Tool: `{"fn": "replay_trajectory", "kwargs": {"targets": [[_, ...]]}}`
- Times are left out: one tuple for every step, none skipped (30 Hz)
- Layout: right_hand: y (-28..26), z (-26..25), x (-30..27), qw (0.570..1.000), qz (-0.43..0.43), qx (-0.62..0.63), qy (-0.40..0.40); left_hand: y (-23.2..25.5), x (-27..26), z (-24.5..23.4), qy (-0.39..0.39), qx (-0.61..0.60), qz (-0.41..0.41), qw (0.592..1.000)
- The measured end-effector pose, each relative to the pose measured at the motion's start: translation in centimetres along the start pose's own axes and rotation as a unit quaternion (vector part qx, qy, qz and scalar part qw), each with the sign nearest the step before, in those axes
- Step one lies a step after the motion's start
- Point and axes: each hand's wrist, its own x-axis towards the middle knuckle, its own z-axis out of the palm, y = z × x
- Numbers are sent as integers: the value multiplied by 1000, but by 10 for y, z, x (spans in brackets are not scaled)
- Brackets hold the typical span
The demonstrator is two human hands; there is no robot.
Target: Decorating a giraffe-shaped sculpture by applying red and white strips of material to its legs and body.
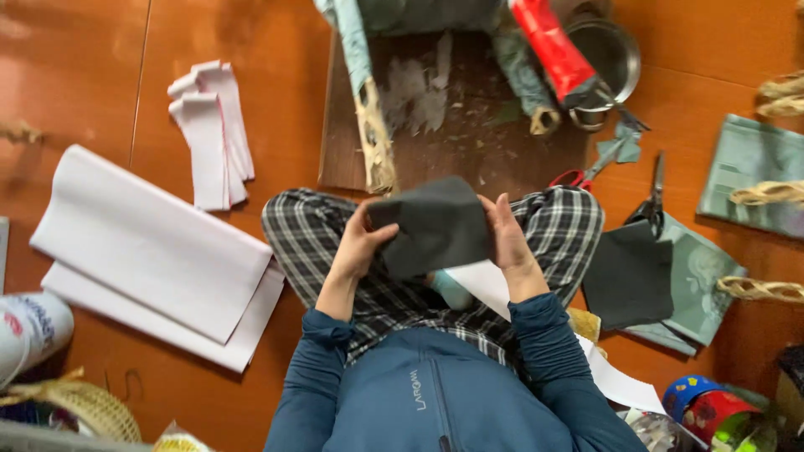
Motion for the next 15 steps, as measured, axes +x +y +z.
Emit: {"fn": "replay_trajectory", "kwargs": {"targets": [[5,1,4,1000,12,-3,-2,6,-5,-1,12,-2,-5,1000],[7,4,11,996,-26,-70,-42,14,-6,-1,39,-3,11,999],[10,6,16,985,-64,-136,-83,22,-8,0,66,-3,26,997],[14,10,22,985,-59,-137,-85,28,-11,0,72,-3,25,997],[18,13,28,977,-106,-161,-89,34,-14,0,100,11,74,992],[21,17,34,966,-156,-185,-92,40,-16,0,126,25,123,984],[10,32,31,966,-153,-185,-94,39,-18,-6,129,25,123,984],[0,47,27,963,-160,-194,-98,40,-19,-12,139,-4,116,983],[-11,62,24,960,-167,-202,-102,40,-21,-17,148,-34,110,982],[-12,67,26,960,-165,-202,-103,44,-25,-17,151,-34,109,982],[-12,72,27,959,-158,-207,-116,49,-29,-17,141,-94,4,986],[-15,77,30,956,-154,-212,-130,55,-31,-16,127,-154,-99,975],[-17,81,31,956,-153,-213,-131,38,-28,-26,128,-155,-98,975],[-20,84,32,958,-132,-214,-137,20,-25,-35,93,-206,-153,962],[-22,87,32,959,-110,-216,-144,2,-22,-44,58,-255,-207,943]]}}
